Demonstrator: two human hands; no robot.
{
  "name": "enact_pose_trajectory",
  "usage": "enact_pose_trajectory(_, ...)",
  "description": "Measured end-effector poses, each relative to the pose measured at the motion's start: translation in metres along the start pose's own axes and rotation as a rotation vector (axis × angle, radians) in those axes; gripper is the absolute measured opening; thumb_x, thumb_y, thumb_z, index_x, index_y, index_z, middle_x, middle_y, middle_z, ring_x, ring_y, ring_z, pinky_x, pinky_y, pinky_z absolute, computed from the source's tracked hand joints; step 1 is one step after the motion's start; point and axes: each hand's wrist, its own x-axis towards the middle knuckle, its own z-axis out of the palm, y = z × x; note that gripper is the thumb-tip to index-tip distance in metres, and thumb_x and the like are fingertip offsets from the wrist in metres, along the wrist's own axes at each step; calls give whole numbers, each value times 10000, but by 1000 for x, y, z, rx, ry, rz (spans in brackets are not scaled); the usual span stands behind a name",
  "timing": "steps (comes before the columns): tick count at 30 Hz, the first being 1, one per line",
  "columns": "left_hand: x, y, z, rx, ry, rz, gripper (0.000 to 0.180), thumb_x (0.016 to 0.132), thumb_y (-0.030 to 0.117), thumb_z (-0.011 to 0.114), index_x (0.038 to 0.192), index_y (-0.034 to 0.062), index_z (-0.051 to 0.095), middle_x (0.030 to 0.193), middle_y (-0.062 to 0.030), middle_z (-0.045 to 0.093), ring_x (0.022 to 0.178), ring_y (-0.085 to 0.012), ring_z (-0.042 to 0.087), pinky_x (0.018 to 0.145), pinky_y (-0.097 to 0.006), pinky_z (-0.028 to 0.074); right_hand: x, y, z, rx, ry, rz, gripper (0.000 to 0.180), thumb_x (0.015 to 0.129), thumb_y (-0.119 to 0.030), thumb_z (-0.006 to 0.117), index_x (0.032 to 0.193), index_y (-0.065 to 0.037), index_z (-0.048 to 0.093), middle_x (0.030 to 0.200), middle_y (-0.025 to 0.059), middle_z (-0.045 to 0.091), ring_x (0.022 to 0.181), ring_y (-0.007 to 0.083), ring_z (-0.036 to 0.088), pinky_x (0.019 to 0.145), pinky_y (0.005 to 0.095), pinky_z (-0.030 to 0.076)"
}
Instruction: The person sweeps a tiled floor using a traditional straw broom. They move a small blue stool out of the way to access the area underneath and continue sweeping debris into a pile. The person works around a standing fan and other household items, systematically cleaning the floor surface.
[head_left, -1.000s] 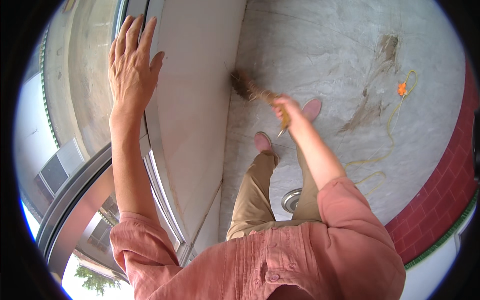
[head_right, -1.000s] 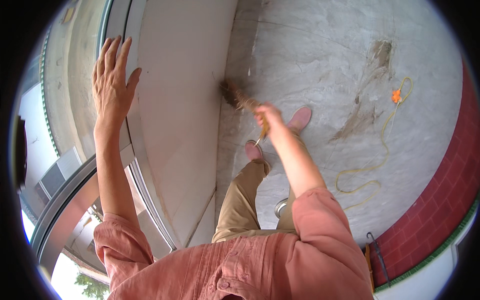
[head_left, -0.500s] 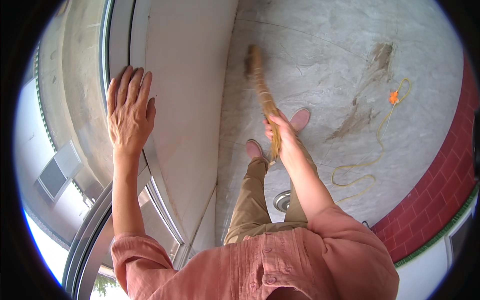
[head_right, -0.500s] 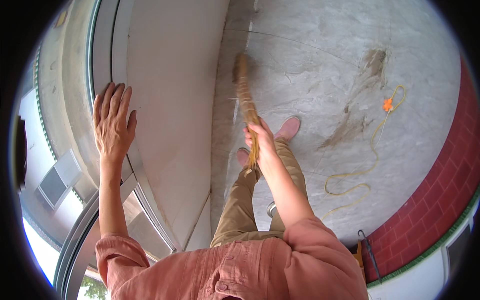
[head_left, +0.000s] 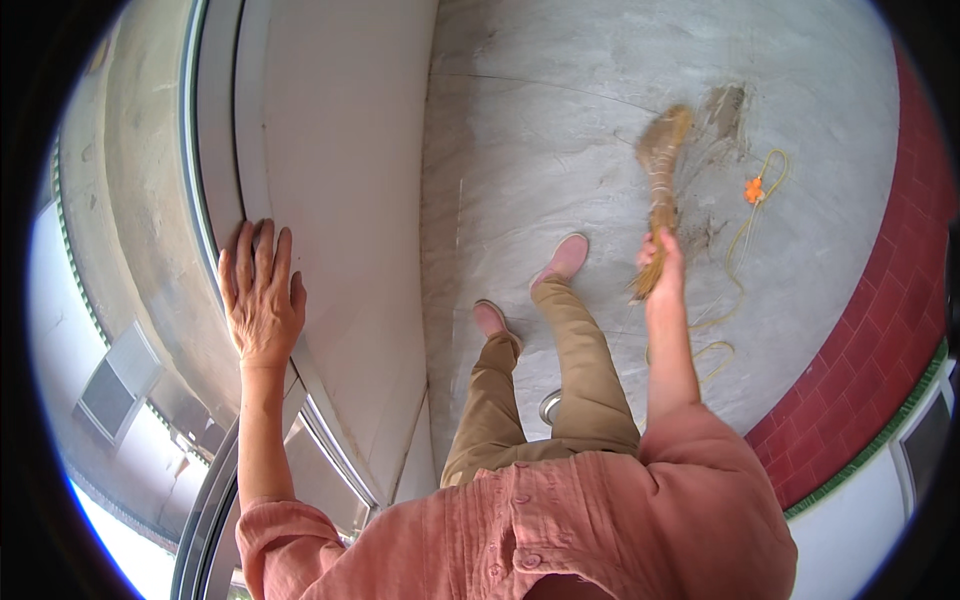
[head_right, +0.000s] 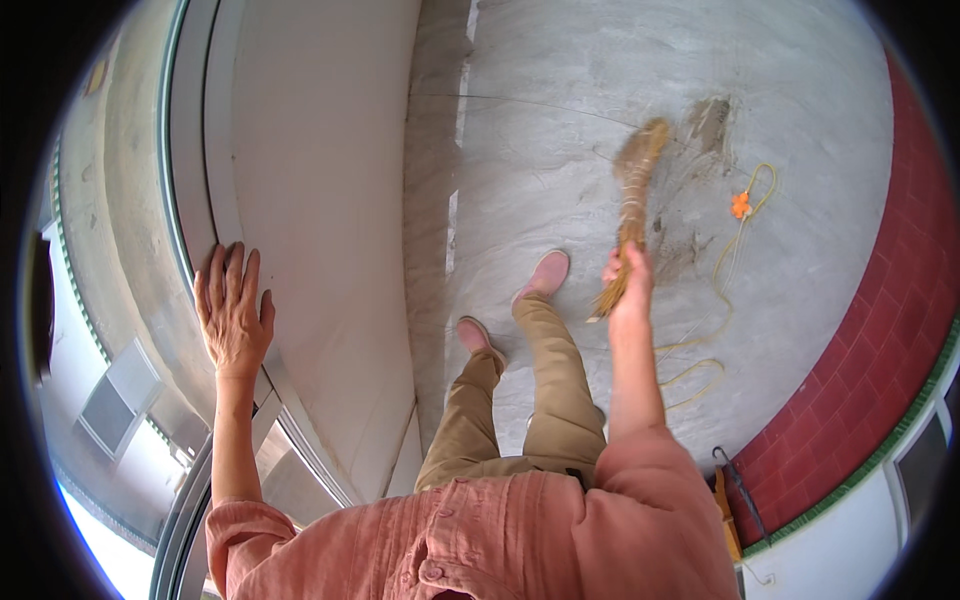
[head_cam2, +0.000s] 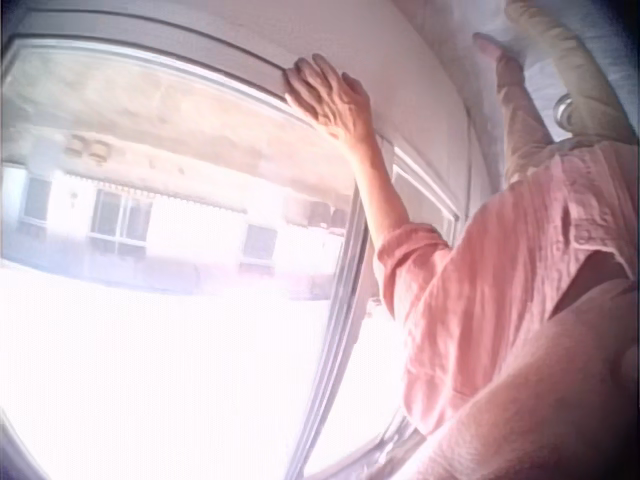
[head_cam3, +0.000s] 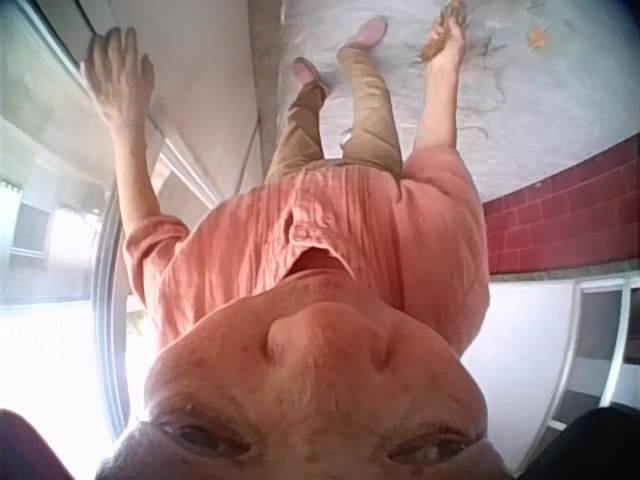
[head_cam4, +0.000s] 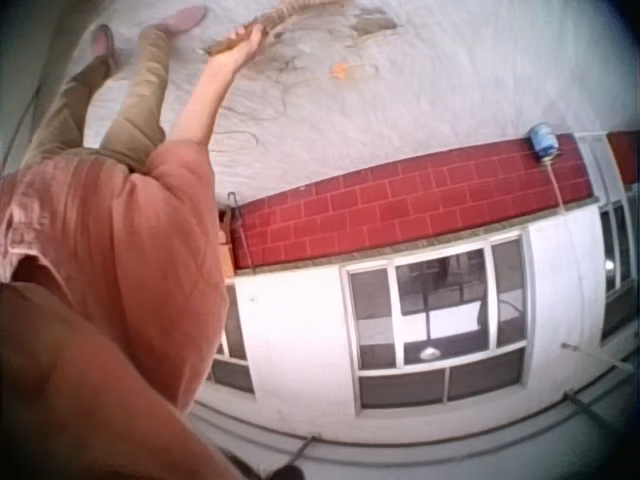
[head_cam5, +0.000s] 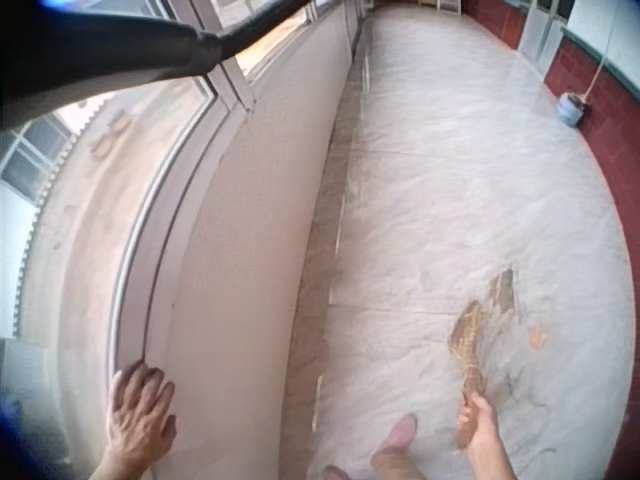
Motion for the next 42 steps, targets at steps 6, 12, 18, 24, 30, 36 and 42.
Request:
enact_pose_trajectory(6, 7, 3, -8, 18, -2, 43, 620, 826, 180, 676, 1424, 135, 519, 1524, -53, 445, 1486, -268, 307, 1246, -477, 169, -9, 51, 11, -237, -209, 425, 374, 923, -180, 663, 1259, -127, 509, 856, 92, 598, 570, 77, 512, 453, 213, 420)
enact_pose_trajectory(12, 1, 5, -2, 46, 1, 44, 631, 822, 186, 687, 1429, 146, 520, 1524, -41, 449, 1486, -269, 308, 1249, -479, 165, 83, -74, -118, -7, -90, 258, 263, 950, -221, 635, 1171, -124, 533, 833, 73, 598, 502, 73, 481, 415, 203, 384)
enact_pose_trajectory(18, -3, 5, -1, 24, 48, 55, 642, 814, 170, 689, 1430, 148, 509, 1509, -40, 454, 1487, -258, 304, 1256, -477, 150, 17, -57, -124, -61, 138, -79, 238, 960, -276, 631, 1125, -122, 557, 850, 44, 588, 535, 85, 475, 435, 222, 382)
enact_pose_trajectory(24, -5, 3, -4, 81, 60, 77, 630, 834, 186, 686, 1438, 162, 506, 1507, -38, 477, 1479, -265, 323, 1257, -478, 160, -85, 108, -79, -70, -129, 396, 269, 921, -135, 650, 1180, -104, 584, 836, 85, 605, 541, 107, 503, 439, 251, 405)
enact_pose_trajectory(30, 5, 9, 3, 133, 55, 98, 623, 858, 227, 675, 1452, 183, 493, 1522, -25, 463, 1484, -251, 316, 1262, -480, 139, -5, 164, -83, -533, -218, 374, 441, 838, -89, 688, 1260, -25, 580, 879, 144, 661, 637, 160, 628, 446, 259, 424)
enact_pose_trajectory(36, -7, 3, 7, 135, 24, 70, 632, 862, 246, 673, 1462, 192, 482, 1541, -10, 436, 1494, -234, 296, 1263, -476, 134, 19, -76, -212, -284, 77, 56, 502, 906, -197, 659, 1362, -79, 486, 852, 105, 605, 567, 92, 491, 427, 240, 384)
enact_pose_trajectory(42, -7, 4, 1, 90, 13, 67, 634, 808, 213, 689, 1416, 147, 524, 1508, -44, 444, 1480, -269, 304, 1253, -486, 156, -15, -62, -175, -32, 219, -179, 377, 932, -227, 667, 1278, -109, 575, 837, 65, 573, 557, 96, 475, 425, 248, 381)
